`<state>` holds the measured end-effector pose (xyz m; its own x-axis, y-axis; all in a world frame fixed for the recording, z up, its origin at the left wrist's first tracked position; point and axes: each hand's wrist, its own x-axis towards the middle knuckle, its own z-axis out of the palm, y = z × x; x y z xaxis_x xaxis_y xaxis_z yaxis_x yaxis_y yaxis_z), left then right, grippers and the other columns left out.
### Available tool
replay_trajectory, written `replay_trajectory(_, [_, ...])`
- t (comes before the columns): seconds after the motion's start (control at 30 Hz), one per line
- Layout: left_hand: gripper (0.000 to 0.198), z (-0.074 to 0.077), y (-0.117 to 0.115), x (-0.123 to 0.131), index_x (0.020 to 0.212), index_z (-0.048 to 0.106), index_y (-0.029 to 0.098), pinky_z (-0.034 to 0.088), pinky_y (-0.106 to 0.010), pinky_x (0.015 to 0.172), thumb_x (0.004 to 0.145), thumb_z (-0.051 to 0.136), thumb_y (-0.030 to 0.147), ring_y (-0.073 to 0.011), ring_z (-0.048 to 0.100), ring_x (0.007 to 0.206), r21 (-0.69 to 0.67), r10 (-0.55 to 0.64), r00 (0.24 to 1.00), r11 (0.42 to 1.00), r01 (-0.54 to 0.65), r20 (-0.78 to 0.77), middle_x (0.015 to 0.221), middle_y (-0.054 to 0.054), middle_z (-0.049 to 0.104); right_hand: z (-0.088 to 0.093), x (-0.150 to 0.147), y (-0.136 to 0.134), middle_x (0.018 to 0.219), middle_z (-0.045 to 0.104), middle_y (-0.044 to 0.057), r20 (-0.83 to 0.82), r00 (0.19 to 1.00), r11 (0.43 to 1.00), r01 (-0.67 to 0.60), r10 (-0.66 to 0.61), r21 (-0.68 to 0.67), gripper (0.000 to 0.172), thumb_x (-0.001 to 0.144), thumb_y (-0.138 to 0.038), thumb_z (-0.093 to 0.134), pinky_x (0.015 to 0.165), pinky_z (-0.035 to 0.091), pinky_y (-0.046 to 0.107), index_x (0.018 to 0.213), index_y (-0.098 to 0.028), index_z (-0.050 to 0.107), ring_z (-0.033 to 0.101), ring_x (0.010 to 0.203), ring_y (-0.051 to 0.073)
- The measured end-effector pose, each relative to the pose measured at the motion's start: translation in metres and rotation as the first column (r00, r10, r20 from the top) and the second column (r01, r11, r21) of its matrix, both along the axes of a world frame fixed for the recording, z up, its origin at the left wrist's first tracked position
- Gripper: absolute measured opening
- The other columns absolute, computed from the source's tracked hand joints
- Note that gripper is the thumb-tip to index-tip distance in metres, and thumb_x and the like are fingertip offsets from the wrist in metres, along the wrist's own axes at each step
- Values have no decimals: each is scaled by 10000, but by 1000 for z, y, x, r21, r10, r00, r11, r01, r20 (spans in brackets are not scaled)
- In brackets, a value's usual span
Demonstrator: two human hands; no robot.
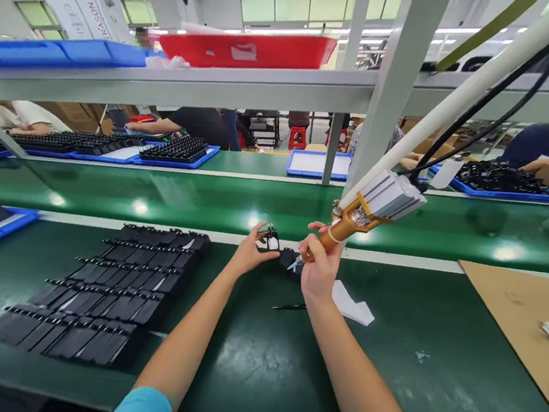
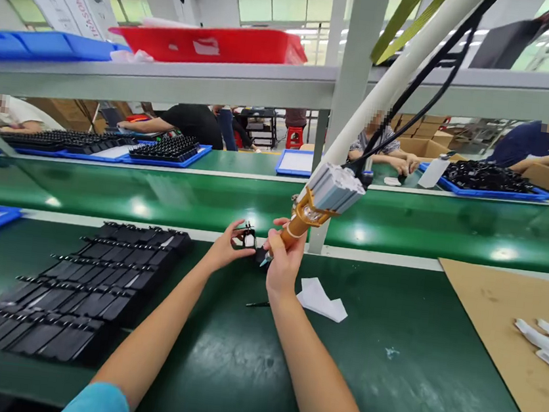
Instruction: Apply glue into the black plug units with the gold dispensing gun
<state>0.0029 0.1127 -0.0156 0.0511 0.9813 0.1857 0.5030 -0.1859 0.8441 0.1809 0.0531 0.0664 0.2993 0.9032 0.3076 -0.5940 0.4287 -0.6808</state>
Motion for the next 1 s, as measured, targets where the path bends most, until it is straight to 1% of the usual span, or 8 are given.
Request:
replay_trajectory(0.13, [993,11,-62,-20,1467,315,261,420,-434,1044,622,831,345,-288,564,1209,-139,-212,968,971,193,-133,1307,-107,596,2,-1,-5,948,560,-45,-9,1000,1000,-18,18,11,221,742,-224,639,552,422,237,902,-249,489,487,508,25])
replay_trajectory(0.27, [1053,8,-91,-36,1527,154,278,464,-435,1002,676,775,270,-267,583,1179,-188,-352,929,926,328,-112,1344,-129,553,3,-3,-9,951,562,-46,16,999,999,-28,28,22,213,749,-235,632,542,419,238,897,-253,480,486,500,24])
replay_trajectory(0.37, [1072,-2,-104,-31,1533,24,322,483,-447,979,731,734,268,-270,529,1243,-52,-288,953,957,284,-90,1489,-154,382,3,-5,-11,957,559,-46,29,999,999,-26,25,23,218,754,-248,628,543,426,238,907,-255,473,482,501,23])
replay_trajectory(0.5, [759,-18,-110,-18,1448,333,310,543,-412,882,777,685,268,-240,596,1128,74,-138,978,986,150,-156,1508,-134,334,3,-8,-13,969,554,-48,39,999,1000,-12,11,25,223,772,-266,615,550,442,238,932,-263,461,488,507,23])
replay_trajectory(0.6, [558,-26,-107,-17,1286,505,250,568,-370,801,757,685,261,-210,645,1002,81,-52,988,995,64,-146,1425,-123,443,4,-11,-16,987,562,-52,39,999,999,3,-5,43,254,792,-282,606,563,459,245,986,-289,442,503,511,28])
replay_trajectory(0.67, [445,-29,-104,-17,1173,563,213,556,-367,787,758,693,307,-221,658,941,30,-24,982,999,30,-187,1226,-105,602,5,-13,-18,978,568,-55,34,999,999,-14,12,51,286,798,-290,602,571,468,252,1032,-308,438,506,507,31])
replay_trajectory(0.77, [344,-28,-104,-15,1071,588,204,517,-355,742,800,656,405,-244,660,859,-44,11,956,999,-25,-294,943,-62,688,7,-19,-18,937,576,-51,31,998,996,-65,63,56,287,801,-327,595,568,473,262,1060,-299,472,509,491,35])
replay_trajectory(1.0, [335,-3,-117,-12,1117,522,229,474,-285,675,854,589,426,-175,646,686,35,98,976,995,-93,-195,957,-24,704,13,-35,-18,884,609,-48,29,993,990,-119,118,75,233,823,-420,576,520,456,253,983,-277,485,521,461,43])
